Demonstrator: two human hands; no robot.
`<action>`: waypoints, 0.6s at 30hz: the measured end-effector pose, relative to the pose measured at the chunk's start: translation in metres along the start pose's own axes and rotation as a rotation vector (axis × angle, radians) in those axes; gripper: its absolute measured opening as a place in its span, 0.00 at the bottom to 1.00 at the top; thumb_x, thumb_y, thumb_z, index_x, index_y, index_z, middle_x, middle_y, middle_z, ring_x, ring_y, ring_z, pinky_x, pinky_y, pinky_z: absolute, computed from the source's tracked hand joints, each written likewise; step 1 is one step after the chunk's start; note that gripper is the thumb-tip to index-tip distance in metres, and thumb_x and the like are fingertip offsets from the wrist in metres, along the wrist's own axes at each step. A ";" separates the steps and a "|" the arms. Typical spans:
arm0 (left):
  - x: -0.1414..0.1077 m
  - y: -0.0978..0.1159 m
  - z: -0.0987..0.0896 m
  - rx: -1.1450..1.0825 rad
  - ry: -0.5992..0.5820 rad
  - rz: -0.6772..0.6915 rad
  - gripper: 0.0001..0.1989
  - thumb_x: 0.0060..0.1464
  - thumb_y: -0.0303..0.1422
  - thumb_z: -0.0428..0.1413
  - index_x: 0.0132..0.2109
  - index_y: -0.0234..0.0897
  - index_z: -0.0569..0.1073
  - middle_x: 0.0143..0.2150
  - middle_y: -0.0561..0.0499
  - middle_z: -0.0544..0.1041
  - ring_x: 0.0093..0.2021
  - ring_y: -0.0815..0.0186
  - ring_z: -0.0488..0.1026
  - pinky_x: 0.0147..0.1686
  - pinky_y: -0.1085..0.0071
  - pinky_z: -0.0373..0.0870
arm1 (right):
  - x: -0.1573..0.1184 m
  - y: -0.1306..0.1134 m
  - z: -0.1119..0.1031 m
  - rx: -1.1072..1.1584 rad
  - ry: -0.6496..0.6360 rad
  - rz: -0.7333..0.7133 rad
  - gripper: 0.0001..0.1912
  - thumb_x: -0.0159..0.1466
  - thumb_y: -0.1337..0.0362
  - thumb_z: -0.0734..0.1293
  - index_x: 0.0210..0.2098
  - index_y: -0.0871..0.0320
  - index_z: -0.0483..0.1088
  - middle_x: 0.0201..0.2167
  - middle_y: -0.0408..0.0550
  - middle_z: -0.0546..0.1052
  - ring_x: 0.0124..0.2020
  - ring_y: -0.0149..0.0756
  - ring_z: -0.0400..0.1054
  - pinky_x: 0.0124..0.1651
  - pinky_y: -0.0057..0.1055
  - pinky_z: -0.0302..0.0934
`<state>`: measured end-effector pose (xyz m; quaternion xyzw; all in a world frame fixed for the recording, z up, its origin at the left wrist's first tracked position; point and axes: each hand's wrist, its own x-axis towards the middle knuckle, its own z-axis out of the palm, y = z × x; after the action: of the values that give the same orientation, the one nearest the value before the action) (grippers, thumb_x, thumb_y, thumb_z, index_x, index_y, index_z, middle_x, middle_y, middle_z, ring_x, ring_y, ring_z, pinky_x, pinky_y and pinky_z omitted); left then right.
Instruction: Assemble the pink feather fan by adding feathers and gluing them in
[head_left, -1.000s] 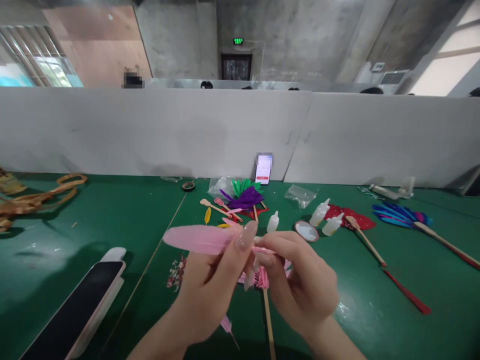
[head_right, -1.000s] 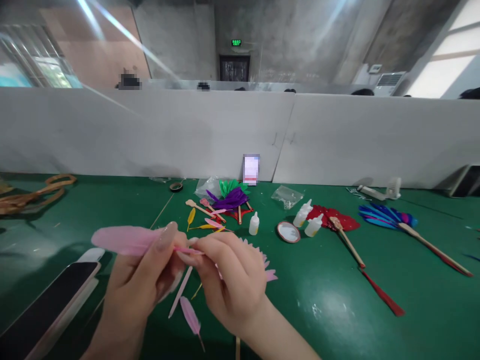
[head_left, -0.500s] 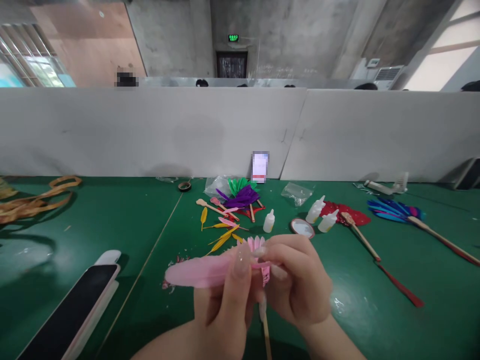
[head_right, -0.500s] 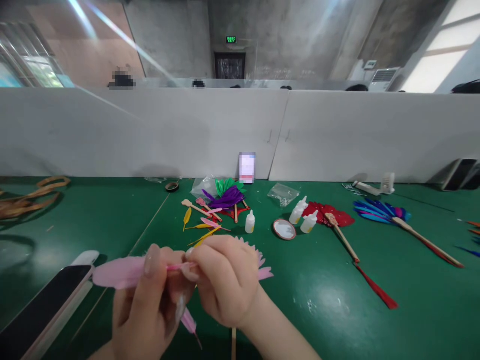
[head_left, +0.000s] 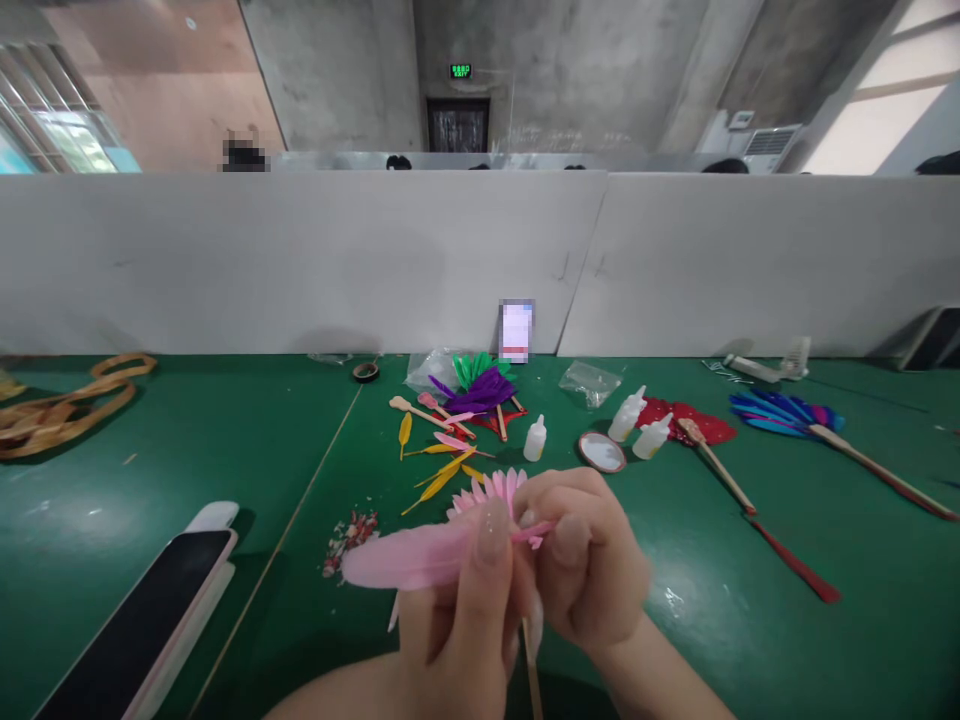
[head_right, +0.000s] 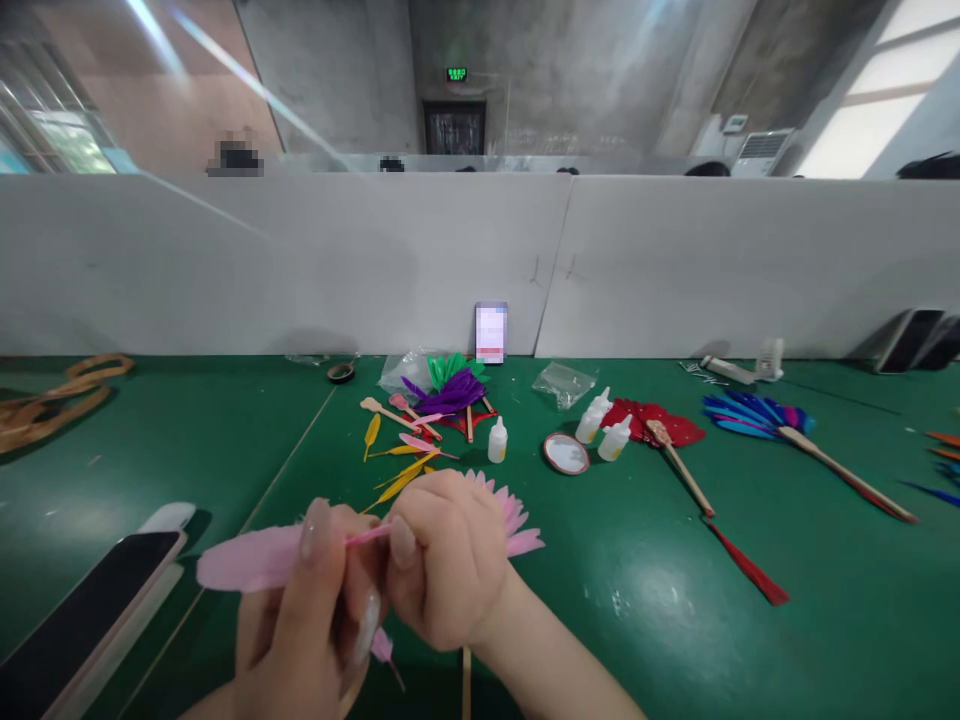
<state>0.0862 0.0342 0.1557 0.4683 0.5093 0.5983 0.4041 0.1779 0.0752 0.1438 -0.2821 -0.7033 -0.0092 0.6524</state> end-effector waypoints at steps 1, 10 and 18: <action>0.000 -0.001 0.001 -0.010 0.014 -0.008 0.28 0.53 0.55 0.47 0.16 0.41 0.58 0.12 0.55 0.61 0.14 0.71 0.61 0.13 0.73 0.62 | -0.001 -0.001 0.001 0.007 0.006 0.013 0.15 0.70 0.64 0.49 0.28 0.55 0.59 0.20 0.42 0.65 0.20 0.30 0.63 0.20 0.27 0.60; -0.002 0.000 0.004 -0.084 0.048 -0.092 0.28 0.48 0.57 0.51 0.16 0.41 0.56 0.13 0.55 0.65 0.15 0.70 0.64 0.14 0.73 0.67 | -0.003 0.001 0.000 0.129 -0.036 0.074 0.17 0.70 0.63 0.48 0.27 0.55 0.58 0.21 0.43 0.66 0.18 0.29 0.62 0.18 0.27 0.59; 0.005 0.001 -0.002 -0.059 0.043 -0.039 0.27 0.49 0.57 0.50 0.18 0.41 0.56 0.14 0.55 0.65 0.18 0.69 0.67 0.16 0.73 0.68 | 0.004 0.002 -0.003 0.192 -0.112 0.022 0.08 0.67 0.66 0.54 0.34 0.56 0.62 0.22 0.43 0.67 0.22 0.31 0.63 0.21 0.27 0.59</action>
<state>0.0836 0.0383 0.1575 0.4333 0.5092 0.6148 0.4183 0.1810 0.0770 0.1473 -0.2260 -0.7332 0.0809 0.6362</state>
